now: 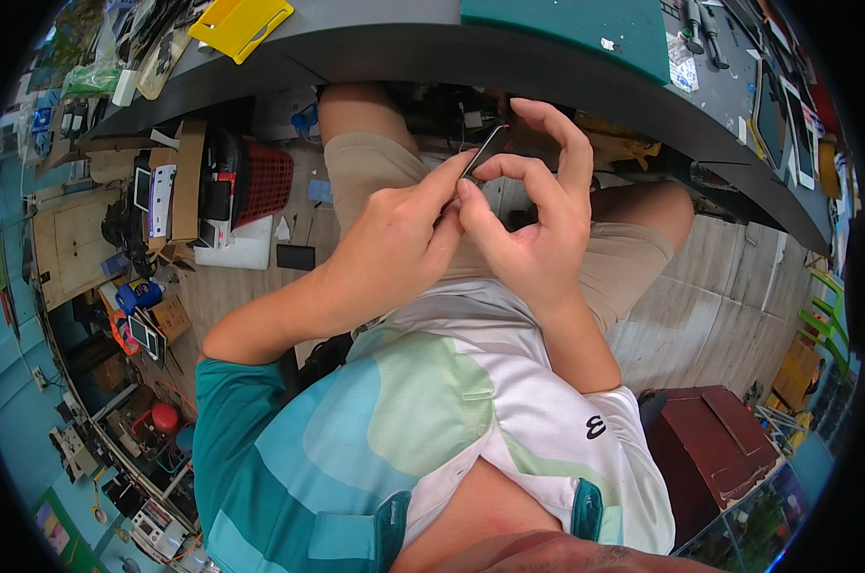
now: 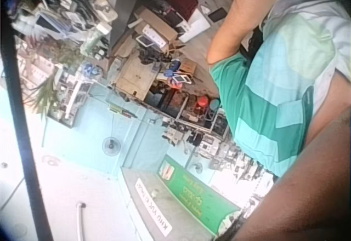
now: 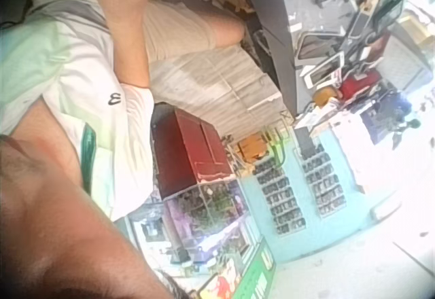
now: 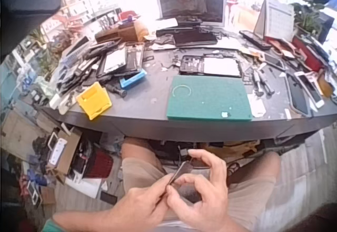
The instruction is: The person opens a smartphone box, removes the device, and disassembles it by hand. They separate the screen assembly from the chassis, remove the battery, and handle the internal components on a cluttered workbench.
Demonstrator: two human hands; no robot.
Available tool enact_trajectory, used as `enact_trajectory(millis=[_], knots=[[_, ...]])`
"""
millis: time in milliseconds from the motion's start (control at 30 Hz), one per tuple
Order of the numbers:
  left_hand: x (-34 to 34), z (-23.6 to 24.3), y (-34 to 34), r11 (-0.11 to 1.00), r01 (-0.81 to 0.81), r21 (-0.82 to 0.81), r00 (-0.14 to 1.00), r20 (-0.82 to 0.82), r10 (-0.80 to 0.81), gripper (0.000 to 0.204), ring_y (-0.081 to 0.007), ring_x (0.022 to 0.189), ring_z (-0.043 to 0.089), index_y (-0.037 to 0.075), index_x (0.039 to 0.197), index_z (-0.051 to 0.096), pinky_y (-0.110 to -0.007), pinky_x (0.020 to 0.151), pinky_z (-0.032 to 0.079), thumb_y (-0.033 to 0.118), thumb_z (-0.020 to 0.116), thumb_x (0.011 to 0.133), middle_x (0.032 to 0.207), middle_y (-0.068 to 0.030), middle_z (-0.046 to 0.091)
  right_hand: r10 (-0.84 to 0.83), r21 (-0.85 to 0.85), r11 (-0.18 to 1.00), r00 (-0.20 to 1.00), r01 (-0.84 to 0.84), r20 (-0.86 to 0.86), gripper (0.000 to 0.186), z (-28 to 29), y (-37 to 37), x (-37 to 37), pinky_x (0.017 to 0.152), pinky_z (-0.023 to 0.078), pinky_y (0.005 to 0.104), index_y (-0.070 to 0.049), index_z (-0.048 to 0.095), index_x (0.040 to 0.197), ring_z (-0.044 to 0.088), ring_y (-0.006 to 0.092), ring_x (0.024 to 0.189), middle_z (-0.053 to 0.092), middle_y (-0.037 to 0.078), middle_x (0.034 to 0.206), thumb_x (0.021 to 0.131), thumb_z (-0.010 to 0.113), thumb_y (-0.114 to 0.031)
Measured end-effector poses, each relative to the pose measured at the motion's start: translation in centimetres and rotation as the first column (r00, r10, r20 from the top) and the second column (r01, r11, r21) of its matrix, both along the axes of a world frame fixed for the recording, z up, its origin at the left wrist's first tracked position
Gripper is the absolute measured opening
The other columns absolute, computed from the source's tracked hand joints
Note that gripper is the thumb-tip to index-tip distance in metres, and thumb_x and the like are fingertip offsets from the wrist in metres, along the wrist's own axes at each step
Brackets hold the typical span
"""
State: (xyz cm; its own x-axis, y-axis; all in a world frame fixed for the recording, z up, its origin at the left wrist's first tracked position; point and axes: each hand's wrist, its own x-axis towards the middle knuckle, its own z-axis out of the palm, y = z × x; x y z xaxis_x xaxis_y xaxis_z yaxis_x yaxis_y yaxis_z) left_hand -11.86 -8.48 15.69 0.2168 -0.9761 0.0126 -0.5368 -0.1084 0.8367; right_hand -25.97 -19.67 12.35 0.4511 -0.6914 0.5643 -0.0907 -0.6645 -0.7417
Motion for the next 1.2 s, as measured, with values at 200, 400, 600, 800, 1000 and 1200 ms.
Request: enact_trajectory(millis=[200, 400, 600, 800, 1000, 1200], knots=[[0.0, 0.1, 0.0, 1.0, -0.021, -0.006, 1.0, 0.006, 0.021, 0.046, -0.0215, 0.062, 0.071, -0.003, 0.147, 0.059, -0.034, 0.057, 0.053, 0.005, 0.066, 0.103, 0.088, -0.0212, 0.074, 0.085, 0.141, 0.986, 0.996, -0.084, -0.002, 0.018, -0.2, -0.5, -0.5, 0.103, 0.051, 0.0443, -0.006, 0.076, 0.089, 0.058, 0.0364, 0.128, 0.06, 0.017, 0.147, 0.079, 0.09, -0.012], [0.0, 0.4, 0.0, 1.0, -0.014, 0.018, 1.0, 0.022, 0.013, 0.045, -0.0211, 0.063, 0.071, -0.003, 0.147, 0.059, -0.034, 0.058, 0.054, 0.005, 0.066, 0.103, 0.088, -0.0212, 0.075, 0.106, 0.192, 0.976, 0.994, -0.105, 0.008, 0.018, -0.4, -0.8, -0.8, 0.105, 0.05, 0.044, -0.005, 0.077, 0.09, 0.059, 0.0366, 0.129, 0.059, 0.018, 0.149, 0.08, 0.09, -0.011], [-0.1, -0.3, 0.1, 1.0, -0.013, -0.017, 0.997, 0.072, 0.014, 0.05, -0.0257, 0.07, 0.075, -0.002, 0.151, 0.056, -0.034, 0.063, 0.057, 0.003, 0.066, 0.102, 0.091, -0.0207, 0.076, 0.016, -0.026, 1.0, 0.999, -0.018, -0.049, 0.018, 0.1, -0.3, -0.5, 0.109, 0.047, 0.051, -0.003, 0.075, 0.09, 0.059, 0.0393, 0.128, 0.06, 0.017, 0.149, 0.077, 0.086, -0.008], [-0.1, -1.0, 0.0, 0.996, 0.006, -0.088, 0.988, 0.154, 0.008, 0.052, -0.0331, 0.074, 0.076, -0.003, 0.151, 0.054, -0.041, 0.065, 0.059, 0.001, 0.065, 0.101, 0.092, -0.0226, 0.075, -0.057, -0.177, 0.983, 0.996, 0.044, -0.066, 0.018, 0.0, 0.0, -0.1, 0.109, 0.044, 0.0612, -0.002, 0.074, 0.087, 0.059, 0.0394, 0.129, 0.062, 0.017, 0.148, 0.073, 0.084, -0.008], [-0.1, -0.6, 0.1, 0.999, 0.032, -0.016, 0.98, 0.198, -0.028, 0.056, -0.0335, 0.076, 0.077, -0.003, 0.153, 0.054, -0.04, 0.067, 0.06, 0.0, 0.067, 0.099, 0.096, -0.0214, 0.076, -0.074, -0.183, 0.981, 0.996, 0.063, -0.052, 0.017, -0.3, 0.1, 0.0, 0.107, 0.044, 0.0635, -0.001, 0.073, 0.085, 0.059, 0.0401, 0.129, 0.063, 0.017, 0.147, 0.071, 0.082, -0.006], [-0.1, -0.7, 0.2, 0.998, 0.044, -0.037, 0.983, 0.18, -0.037, 0.061, -0.0366, 0.082, 0.079, -0.002, 0.155, 0.052, -0.042, 0.07, 0.062, -0.003, 0.066, 0.095, 0.099, -0.0228, 0.077, -0.113, -0.196, 0.976, 0.992, 0.099, -0.061, 0.018, 0.0, 0.4, 0.1, 0.104, 0.047, 0.0629, -0.001, 0.072, 0.084, 0.061, 0.0407, 0.125, 0.063, 0.017, 0.146, 0.069, 0.08, -0.004]])
